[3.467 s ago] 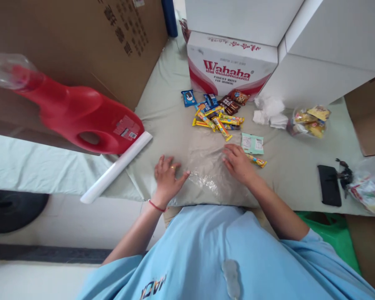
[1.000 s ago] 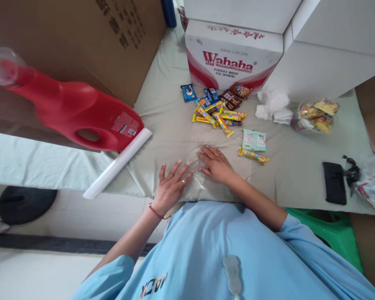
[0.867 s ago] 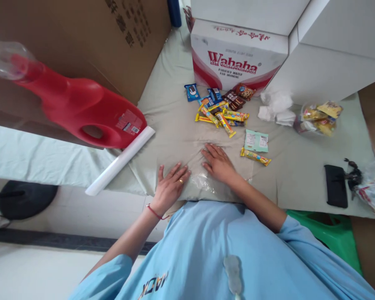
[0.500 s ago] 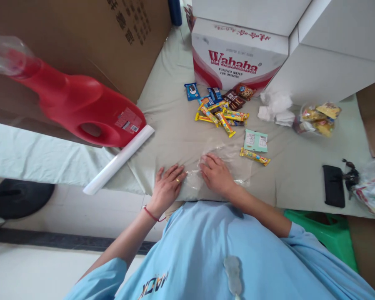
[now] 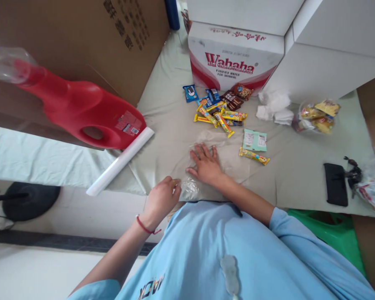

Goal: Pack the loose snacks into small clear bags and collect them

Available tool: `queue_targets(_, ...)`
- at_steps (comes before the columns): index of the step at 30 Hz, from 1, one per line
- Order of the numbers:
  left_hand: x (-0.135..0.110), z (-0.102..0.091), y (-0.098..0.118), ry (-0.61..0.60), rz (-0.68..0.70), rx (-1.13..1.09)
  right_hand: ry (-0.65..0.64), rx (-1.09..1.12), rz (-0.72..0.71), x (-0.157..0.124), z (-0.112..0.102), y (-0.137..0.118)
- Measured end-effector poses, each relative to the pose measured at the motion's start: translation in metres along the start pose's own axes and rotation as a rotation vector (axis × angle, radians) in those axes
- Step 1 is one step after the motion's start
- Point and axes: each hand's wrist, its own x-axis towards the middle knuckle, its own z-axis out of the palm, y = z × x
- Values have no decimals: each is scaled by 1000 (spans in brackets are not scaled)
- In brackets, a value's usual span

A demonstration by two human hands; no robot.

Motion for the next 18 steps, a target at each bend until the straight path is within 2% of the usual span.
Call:
queue_targets(2,3,-11,9,72,-85,-231,6,6,-13,-1,6,-2)
queue_targets(4,12,-20,25,90,-145,-547,6,2,-15,-1,11,-2)
queue_targets(6,29,-23,47,20,-192,-898,-5,-6,-24,0,15,-1)
queue_targets(8,57,-18,68,12,-136,-1139,-27,-10,-28,2,17,2)
queue_targets(9,75,-12,75,38,-82,-1164,-39,-14,-26,2,18,3)
queue_targets(11,113,2,83,22,-1,-1022,-57,-38,-27,3,18,3)
queue_targets(14,162,19,76,9,13,-889,-46,-78,-45,0,14,2)
queue_targets(16,178,24,64,-7,62,-804,-23,-83,-64,-3,11,2)
queue_targets(18,182,25,53,-27,142,-720,-9,-86,-82,-6,7,2)
